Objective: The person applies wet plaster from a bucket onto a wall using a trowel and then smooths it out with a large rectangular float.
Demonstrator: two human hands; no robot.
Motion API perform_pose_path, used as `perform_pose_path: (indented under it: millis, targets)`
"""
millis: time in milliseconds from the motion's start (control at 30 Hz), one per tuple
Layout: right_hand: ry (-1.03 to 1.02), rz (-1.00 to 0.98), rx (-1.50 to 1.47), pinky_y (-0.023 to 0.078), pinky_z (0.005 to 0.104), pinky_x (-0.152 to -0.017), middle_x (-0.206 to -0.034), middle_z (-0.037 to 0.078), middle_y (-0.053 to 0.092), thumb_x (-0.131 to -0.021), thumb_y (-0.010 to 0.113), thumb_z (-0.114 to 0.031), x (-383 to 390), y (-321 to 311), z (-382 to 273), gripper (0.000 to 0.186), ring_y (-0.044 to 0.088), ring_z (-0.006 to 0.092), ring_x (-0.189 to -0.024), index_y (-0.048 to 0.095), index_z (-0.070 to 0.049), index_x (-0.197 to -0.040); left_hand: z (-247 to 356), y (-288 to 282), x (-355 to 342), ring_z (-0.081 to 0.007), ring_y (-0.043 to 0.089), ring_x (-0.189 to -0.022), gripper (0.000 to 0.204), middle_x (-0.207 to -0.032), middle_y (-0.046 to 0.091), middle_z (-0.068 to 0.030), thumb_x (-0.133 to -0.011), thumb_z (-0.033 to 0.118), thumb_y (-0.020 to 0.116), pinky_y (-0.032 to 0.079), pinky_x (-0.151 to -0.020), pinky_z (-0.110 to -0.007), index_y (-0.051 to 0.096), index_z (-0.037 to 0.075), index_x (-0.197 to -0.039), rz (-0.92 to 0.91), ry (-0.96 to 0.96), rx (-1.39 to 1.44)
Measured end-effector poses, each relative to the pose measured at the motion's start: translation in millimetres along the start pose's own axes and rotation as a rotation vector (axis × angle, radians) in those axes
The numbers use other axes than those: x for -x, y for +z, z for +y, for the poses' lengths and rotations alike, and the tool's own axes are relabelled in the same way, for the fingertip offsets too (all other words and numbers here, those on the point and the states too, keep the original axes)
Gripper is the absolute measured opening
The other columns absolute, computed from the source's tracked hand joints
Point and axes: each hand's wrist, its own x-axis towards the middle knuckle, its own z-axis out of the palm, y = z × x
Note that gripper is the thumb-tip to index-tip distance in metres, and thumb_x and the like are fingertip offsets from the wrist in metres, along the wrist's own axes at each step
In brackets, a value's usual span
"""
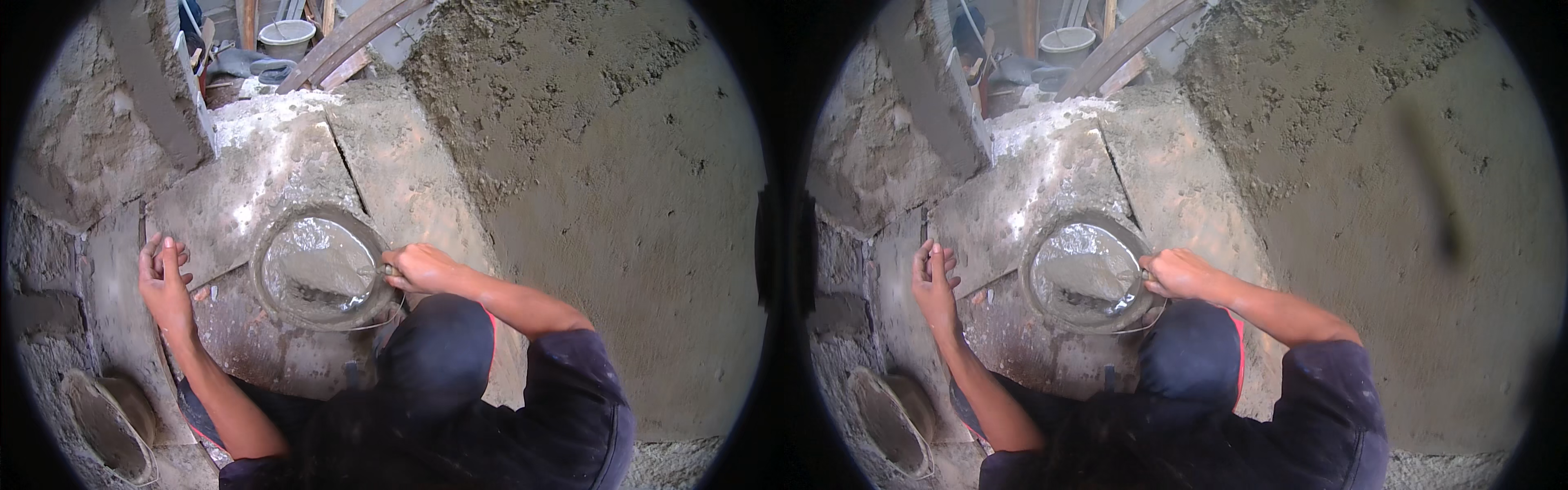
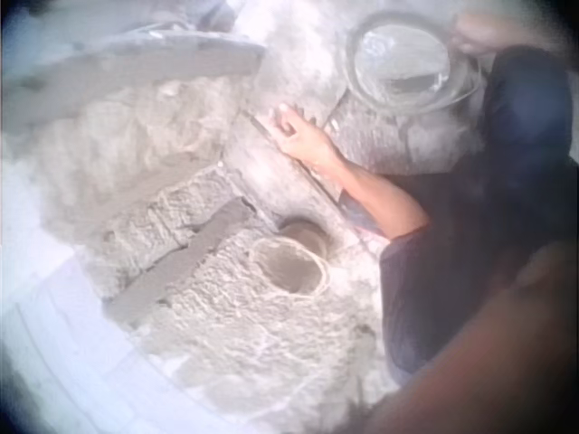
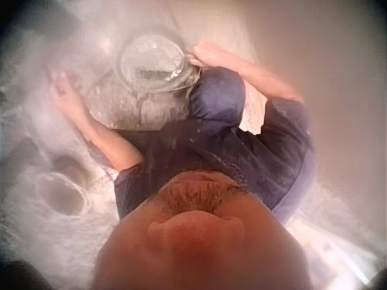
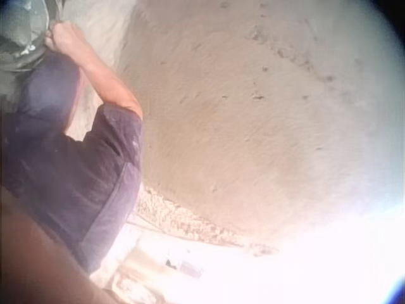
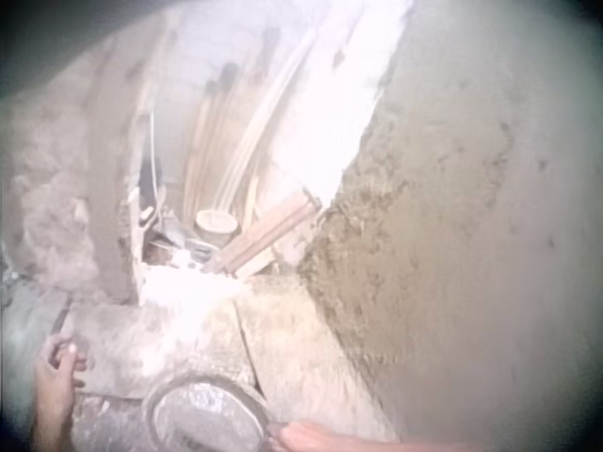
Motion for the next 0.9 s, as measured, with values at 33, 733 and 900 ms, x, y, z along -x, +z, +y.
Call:
perform_pose_path:
  millis: [33,733,900]
  targets:
    - [-0.031,0.117,-0.018,0.054,0.0478,-0.076,-0.082,0.023,0.068,-0.084,0.07,-0.025,4,-7,1,0.027,0.067,0.0414,-0.085,0.065,-0.001,-0.095,-1,4,-1,-0.0185,0.066,-0.096,0.054,-0.104,0.07,-0.0102,-0.097,0.04,0.062,0.051,-0.073,-0.031,0.054,0.001,-0.133,0.006,-0.001,-0.002]
    - [0.469,0.556,0.28,0.053,0.0337,-0.063,-0.082,0.007,0.068,-0.097,0.06,-0.025,50,-216,53,0.025,0.062,0.0146,-0.067,0.068,-0.005,-0.108,-20,27,-15,-0.0209,0.067,-0.094,0.055,-0.103,0.071,-0.0137,-0.095,0.04,0.065,0.052,-0.07,-0.031,0.055,0.0,-0.132,0.0,-0.015,-0.022]
    - [0.056,0.047,0.448,0.055,0.0473,-0.077,-0.103,0.02,0.066,-0.088,0.065,-0.026,3,-69,-6,0.028,0.068,0.037,-0.09,0.059,-0.001,-0.097,-7,28,-9,-0.0164,0.067,-0.091,0.052,-0.099,0.071,-0.0105,-0.094,0.039,0.067,0.051,-0.068,-0.03,0.058,0.001,-0.129,-0.023,0.02,0.015]
